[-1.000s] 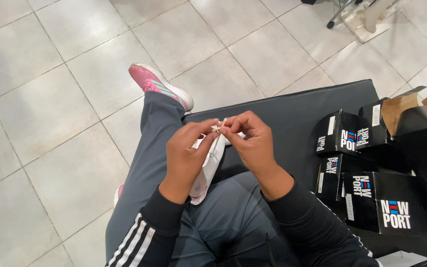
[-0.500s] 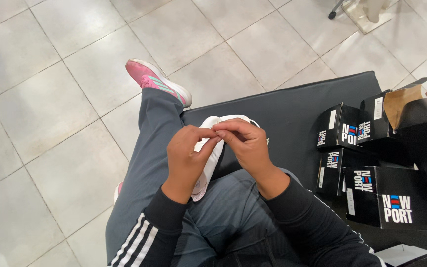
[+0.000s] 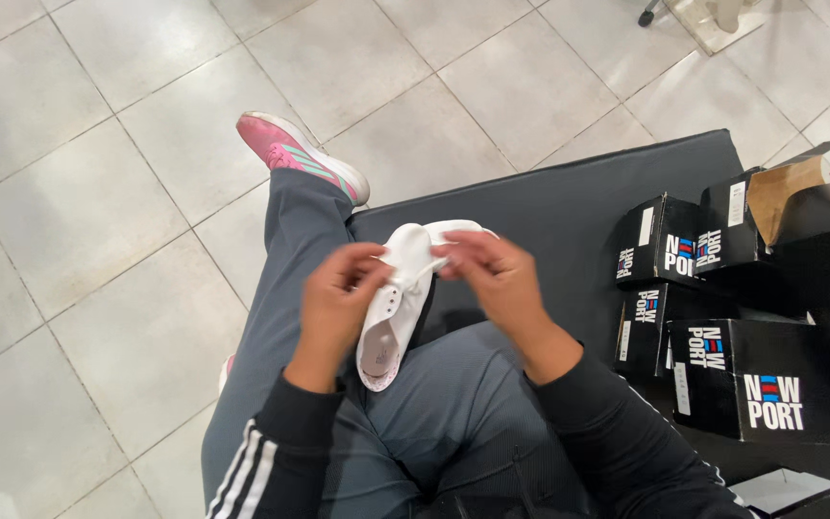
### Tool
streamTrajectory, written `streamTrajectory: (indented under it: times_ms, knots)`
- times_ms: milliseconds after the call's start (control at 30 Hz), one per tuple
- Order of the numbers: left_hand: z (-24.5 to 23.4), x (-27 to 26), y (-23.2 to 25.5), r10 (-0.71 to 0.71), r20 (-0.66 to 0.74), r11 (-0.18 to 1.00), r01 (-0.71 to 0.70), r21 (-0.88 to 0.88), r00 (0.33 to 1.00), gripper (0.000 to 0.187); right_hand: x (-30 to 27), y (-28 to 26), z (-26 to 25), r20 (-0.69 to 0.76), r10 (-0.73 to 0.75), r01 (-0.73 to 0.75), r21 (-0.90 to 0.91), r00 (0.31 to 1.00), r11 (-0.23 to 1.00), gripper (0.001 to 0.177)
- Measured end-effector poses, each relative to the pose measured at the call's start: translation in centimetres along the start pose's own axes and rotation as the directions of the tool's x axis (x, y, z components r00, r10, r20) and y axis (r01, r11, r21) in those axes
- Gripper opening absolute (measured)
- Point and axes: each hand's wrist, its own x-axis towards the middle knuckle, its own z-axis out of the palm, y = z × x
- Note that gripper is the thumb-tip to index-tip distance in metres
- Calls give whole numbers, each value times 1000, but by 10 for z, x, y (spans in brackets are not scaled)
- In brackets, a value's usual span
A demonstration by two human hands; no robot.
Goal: The person laces a pair of white shoes. They take the shoes out of a box, thread a lace through the eyelets of each shoe one by one, and place the shoes on a bench.
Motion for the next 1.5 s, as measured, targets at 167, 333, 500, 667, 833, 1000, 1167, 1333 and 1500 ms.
streamTrajectory:
  times_ms: [167, 333, 500, 667, 833, 1000, 1167, 1333, 1500]
  knots:
    - [-40, -3, -10, -41, -375, 987, 95, 126, 926, 29, 12, 64, -39, -233, 246, -142, 386, 941, 911, 21]
    - [6, -63, -79, -252, -185, 861, 307, 406, 950, 24, 20, 89, -42, -123, 446, -298, 587, 887, 753, 13]
    - [38, -105, -131, -255, 81, 755, 146, 639, 964, 62, 24, 104, -35, -89, 605, -568, 257, 791, 782, 22]
    - [48, -93, -104, -243, -7, 783, 200, 589, 970, 79, 11, 129, -5, 257, 410, -162, -644, 875, 748, 25]
    - [54, -65, -120, -412, -173, 868, 443, 224, 895, 77, 8, 123, 12, 299, 441, -138, -677, 846, 723, 19]
    - [54, -54, -137, -520, -126, 842, 532, 91, 845, 63, 7, 108, 10, 324, 405, -114, -644, 855, 756, 23]
    - [60, -53, -142, -500, -41, 795, 440, -418, 865, 64, 3, 107, 18, 417, 307, 3, -597, 856, 802, 16]
    - [52, -50, -120, -549, 36, 573, 408, -711, 835, 56, -11, 76, 14, 489, 304, -46, -470, 818, 881, 27]
    - [41, -37, -123, -587, 50, 449, 376, -811, 808, 17, -34, 9, 13, 593, 151, 101, -370, 791, 924, 32]
